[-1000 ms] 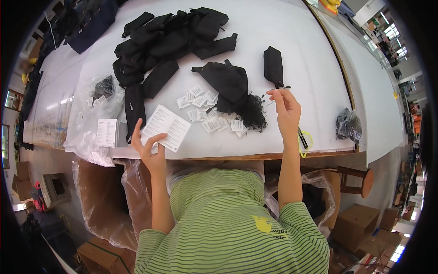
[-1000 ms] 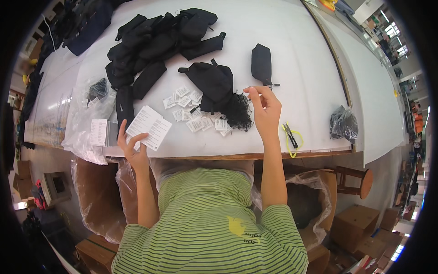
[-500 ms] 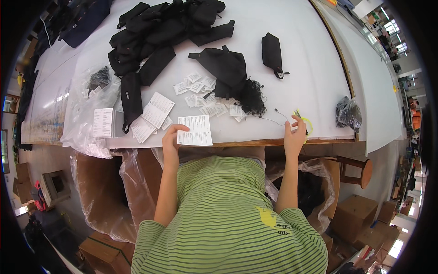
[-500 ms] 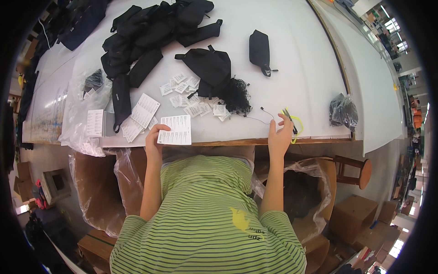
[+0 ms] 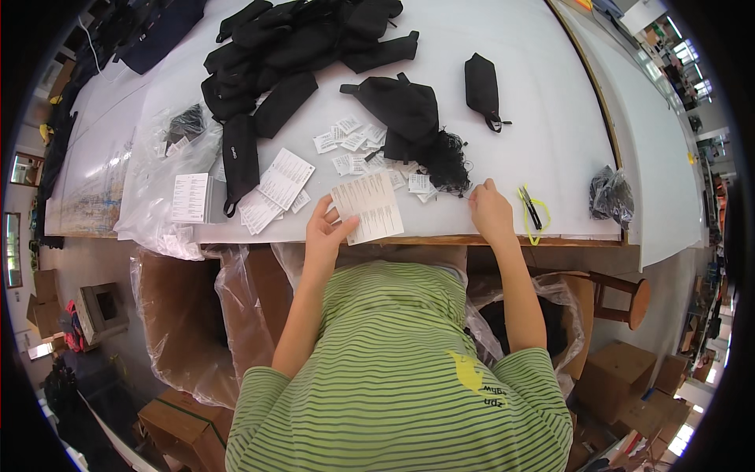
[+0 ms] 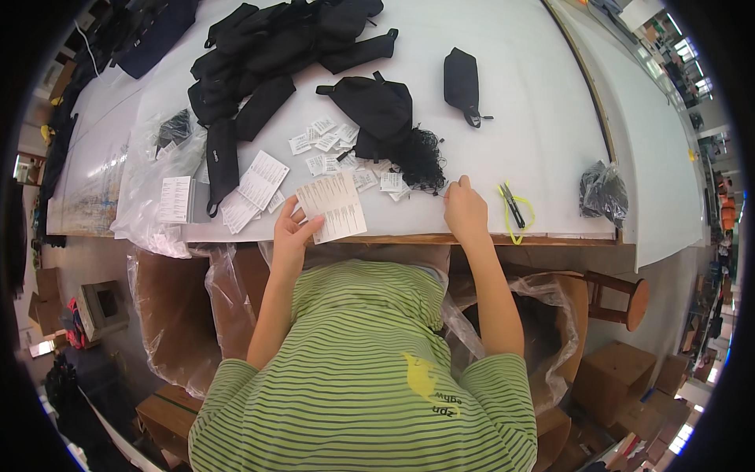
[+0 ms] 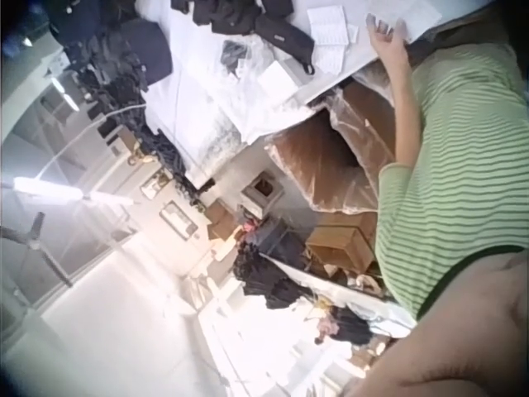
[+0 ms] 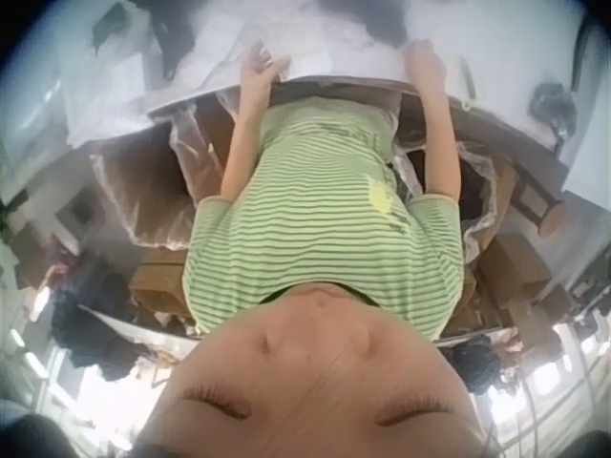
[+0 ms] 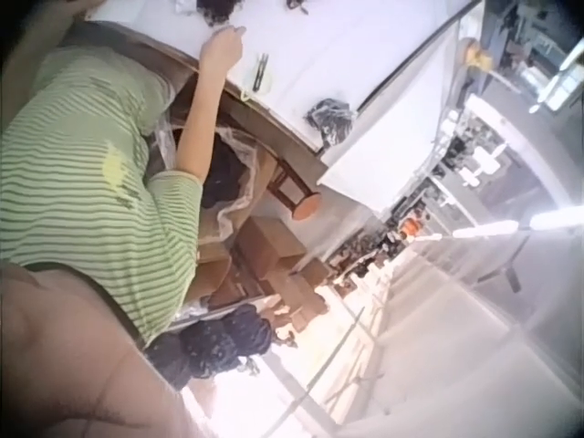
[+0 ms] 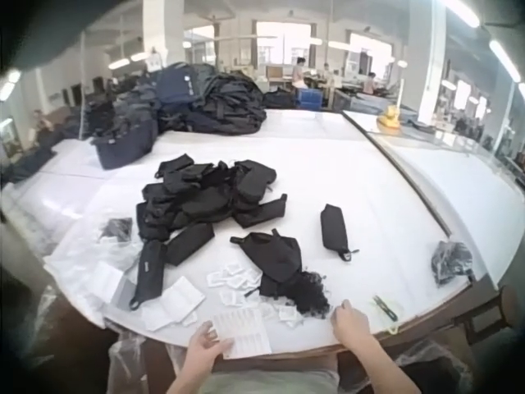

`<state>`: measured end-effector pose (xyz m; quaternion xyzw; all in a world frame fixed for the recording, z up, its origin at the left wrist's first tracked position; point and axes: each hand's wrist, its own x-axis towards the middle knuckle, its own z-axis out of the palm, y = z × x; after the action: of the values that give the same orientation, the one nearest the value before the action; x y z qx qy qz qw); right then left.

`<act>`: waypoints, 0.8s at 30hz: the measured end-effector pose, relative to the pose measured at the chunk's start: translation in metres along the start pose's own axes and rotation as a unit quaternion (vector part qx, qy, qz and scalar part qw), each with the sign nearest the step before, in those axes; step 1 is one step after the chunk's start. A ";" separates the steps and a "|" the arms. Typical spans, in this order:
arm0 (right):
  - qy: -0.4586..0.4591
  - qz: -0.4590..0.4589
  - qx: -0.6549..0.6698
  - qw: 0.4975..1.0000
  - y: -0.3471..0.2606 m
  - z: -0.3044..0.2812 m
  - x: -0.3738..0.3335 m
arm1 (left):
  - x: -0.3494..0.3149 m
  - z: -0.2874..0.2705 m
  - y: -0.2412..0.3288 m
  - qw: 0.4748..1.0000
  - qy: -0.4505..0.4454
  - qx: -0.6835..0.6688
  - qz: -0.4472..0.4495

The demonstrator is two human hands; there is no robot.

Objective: The person is seen putting black bags into a larger container after checking tags and quality.

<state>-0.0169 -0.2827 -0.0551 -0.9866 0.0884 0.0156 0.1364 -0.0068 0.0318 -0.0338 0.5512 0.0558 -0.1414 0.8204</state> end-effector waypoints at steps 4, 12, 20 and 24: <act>0.000 -0.085 0.106 0.991 0.003 -0.016 -0.008 | 0.001 -0.012 -0.012 1.000 -0.004 0.019 -0.013; -0.215 0.018 0.720 0.660 -0.095 -0.071 -0.052 | -0.011 0.007 -0.022 0.998 0.027 0.035 0.034; -0.188 0.032 0.729 0.658 -0.123 -0.027 -0.050 | -0.012 0.017 0.009 0.963 -0.228 -0.124 -0.075; -0.206 0.013 0.703 0.681 -0.121 -0.020 -0.049 | -0.015 0.024 0.017 0.949 -0.179 -0.205 -0.160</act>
<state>-0.0429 -0.1648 -0.0012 -0.5711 0.0561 0.1534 0.8045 -0.0174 0.0183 -0.0060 0.3207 0.0232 -0.3525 0.8788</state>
